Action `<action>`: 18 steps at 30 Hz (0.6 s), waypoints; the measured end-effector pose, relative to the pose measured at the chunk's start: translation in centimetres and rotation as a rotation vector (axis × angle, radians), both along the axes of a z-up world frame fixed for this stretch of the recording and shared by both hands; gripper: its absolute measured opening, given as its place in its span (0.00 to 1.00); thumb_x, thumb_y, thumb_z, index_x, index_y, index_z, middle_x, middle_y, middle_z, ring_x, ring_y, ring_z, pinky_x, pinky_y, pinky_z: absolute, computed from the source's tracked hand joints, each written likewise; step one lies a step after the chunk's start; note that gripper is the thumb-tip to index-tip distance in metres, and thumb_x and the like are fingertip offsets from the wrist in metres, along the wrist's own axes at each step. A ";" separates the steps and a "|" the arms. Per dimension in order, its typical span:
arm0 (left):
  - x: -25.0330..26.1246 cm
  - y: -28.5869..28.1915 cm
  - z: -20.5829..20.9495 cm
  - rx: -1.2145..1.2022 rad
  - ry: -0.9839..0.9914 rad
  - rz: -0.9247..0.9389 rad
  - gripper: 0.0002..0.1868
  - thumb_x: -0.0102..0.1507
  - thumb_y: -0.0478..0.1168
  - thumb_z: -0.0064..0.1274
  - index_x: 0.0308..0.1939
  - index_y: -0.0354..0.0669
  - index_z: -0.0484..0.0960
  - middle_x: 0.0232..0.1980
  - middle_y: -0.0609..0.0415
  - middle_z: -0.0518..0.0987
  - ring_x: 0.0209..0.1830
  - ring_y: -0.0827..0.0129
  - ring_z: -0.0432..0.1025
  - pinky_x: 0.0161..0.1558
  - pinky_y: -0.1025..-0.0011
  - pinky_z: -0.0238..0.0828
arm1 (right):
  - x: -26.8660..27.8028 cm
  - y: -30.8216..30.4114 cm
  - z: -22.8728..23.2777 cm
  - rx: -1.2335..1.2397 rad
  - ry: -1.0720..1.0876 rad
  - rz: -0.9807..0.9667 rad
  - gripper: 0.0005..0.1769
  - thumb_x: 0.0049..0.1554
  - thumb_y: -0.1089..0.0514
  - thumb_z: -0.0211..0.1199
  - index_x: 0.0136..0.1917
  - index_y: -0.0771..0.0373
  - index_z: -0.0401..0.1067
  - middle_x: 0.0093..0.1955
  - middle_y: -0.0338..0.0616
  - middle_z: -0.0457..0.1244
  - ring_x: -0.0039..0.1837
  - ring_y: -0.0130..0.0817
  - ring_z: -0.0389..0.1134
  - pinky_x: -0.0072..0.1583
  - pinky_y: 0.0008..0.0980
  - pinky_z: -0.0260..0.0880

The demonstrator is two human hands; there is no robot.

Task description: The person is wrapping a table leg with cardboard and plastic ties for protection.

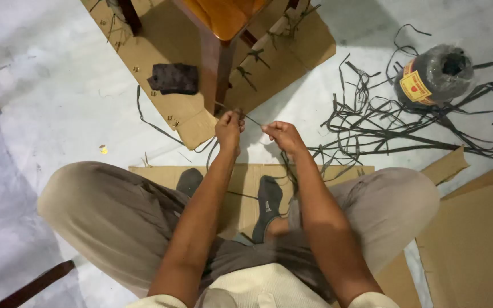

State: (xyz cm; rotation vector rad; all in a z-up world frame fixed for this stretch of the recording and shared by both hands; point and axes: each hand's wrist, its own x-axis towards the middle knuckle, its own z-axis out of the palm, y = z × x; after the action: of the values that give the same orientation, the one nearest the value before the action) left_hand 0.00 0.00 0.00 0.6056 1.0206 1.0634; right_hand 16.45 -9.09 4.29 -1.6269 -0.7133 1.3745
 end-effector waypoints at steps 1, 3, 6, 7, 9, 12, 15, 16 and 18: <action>-0.2 -0.1 -0.2 -0.001 0.000 0.000 0.10 0.68 0.41 0.56 0.36 0.37 0.81 0.31 0.57 0.77 0.27 0.77 0.68 0.29 0.77 0.65 | -0.2 -0.1 0.1 -0.001 0.000 0.000 0.12 0.58 0.51 0.72 0.44 0.60 0.76 0.35 0.31 0.63 0.34 0.16 0.57 0.36 0.21 0.55; -0.5 -0.3 -0.5 -0.001 0.012 0.032 0.11 0.69 0.42 0.56 0.36 0.38 0.82 0.32 0.57 0.78 0.28 0.78 0.67 0.29 0.77 0.64 | -0.5 -0.5 0.2 -0.143 -0.058 -0.029 0.10 0.57 0.50 0.70 0.41 0.57 0.76 0.33 0.30 0.61 0.32 0.21 0.52 0.35 0.25 0.49; -0.5 -0.7 0.7 -0.081 0.105 -0.021 0.11 0.69 0.41 0.55 0.36 0.37 0.81 0.33 0.56 0.78 0.28 0.76 0.69 0.29 0.76 0.65 | 1.2 -1.6 -3.9 -0.049 -0.073 -0.074 0.14 0.58 0.50 0.71 0.41 0.61 0.76 0.33 0.32 0.59 0.35 0.21 0.53 0.38 0.26 0.52; -0.1 -0.6 -1.3 -0.083 0.107 -0.031 0.11 0.69 0.41 0.55 0.36 0.37 0.81 0.33 0.56 0.78 0.28 0.76 0.69 0.29 0.76 0.65 | 1.7 -2.1 -3.9 -0.053 -0.072 -0.083 0.14 0.58 0.50 0.71 0.41 0.61 0.76 0.33 0.32 0.59 0.35 0.21 0.53 0.38 0.26 0.52; 0.8 -0.5 -5.3 -0.013 0.037 -0.044 0.09 0.68 0.37 0.50 0.37 0.35 0.79 0.35 0.54 0.80 0.29 0.74 0.73 0.29 0.75 0.67 | 2.6 -3.1 -3.9 -0.123 -0.214 -0.232 0.14 0.57 0.48 0.70 0.41 0.60 0.77 0.35 0.30 0.64 0.37 0.18 0.58 0.41 0.23 0.60; 1.5 -1.8 -1.4 -0.056 0.142 -0.113 0.07 0.65 0.35 0.51 0.43 0.35 0.82 0.35 0.54 0.81 0.28 0.73 0.72 0.28 0.75 0.66 | 4.9 -4.7 -6.8 -0.077 -0.184 -0.573 0.15 0.58 0.48 0.71 0.42 0.62 0.76 0.36 0.31 0.63 0.36 0.17 0.58 0.39 0.24 0.61; 3.2 -2.6 -1.7 -0.076 0.195 -0.196 0.10 0.65 0.38 0.54 0.47 0.37 0.84 0.35 0.54 0.81 0.28 0.75 0.71 0.29 0.75 0.67 | 5.7 -6.3 -6.1 -0.124 0.002 -0.813 0.13 0.57 0.47 0.68 0.43 0.58 0.74 0.32 0.33 0.58 0.29 0.25 0.49 0.30 0.31 0.45; 4.1 -2.9 -2.9 -0.075 0.196 -0.215 0.10 0.65 0.38 0.54 0.47 0.37 0.84 0.35 0.54 0.81 0.28 0.75 0.71 0.29 0.75 0.67 | 5.9 -6.8 -6.6 -0.125 0.003 -0.832 0.13 0.57 0.47 0.68 0.43 0.58 0.74 0.32 0.33 0.58 0.29 0.25 0.49 0.30 0.31 0.45; 5.8 -3.8 -5.3 -0.026 0.207 -0.268 0.10 0.65 0.39 0.55 0.45 0.35 0.84 0.35 0.53 0.80 0.28 0.74 0.72 0.29 0.75 0.68 | 6.3 -8.0 -7.5 -0.101 0.004 -0.930 0.10 0.54 0.51 0.72 0.43 0.57 0.75 0.30 0.33 0.56 0.28 0.26 0.50 0.28 0.30 0.45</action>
State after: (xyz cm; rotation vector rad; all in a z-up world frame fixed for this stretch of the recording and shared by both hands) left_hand 5.81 -3.78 -5.32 0.8190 1.0951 0.7619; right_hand 22.78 -17.04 -3.17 -1.6932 0.1507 0.7261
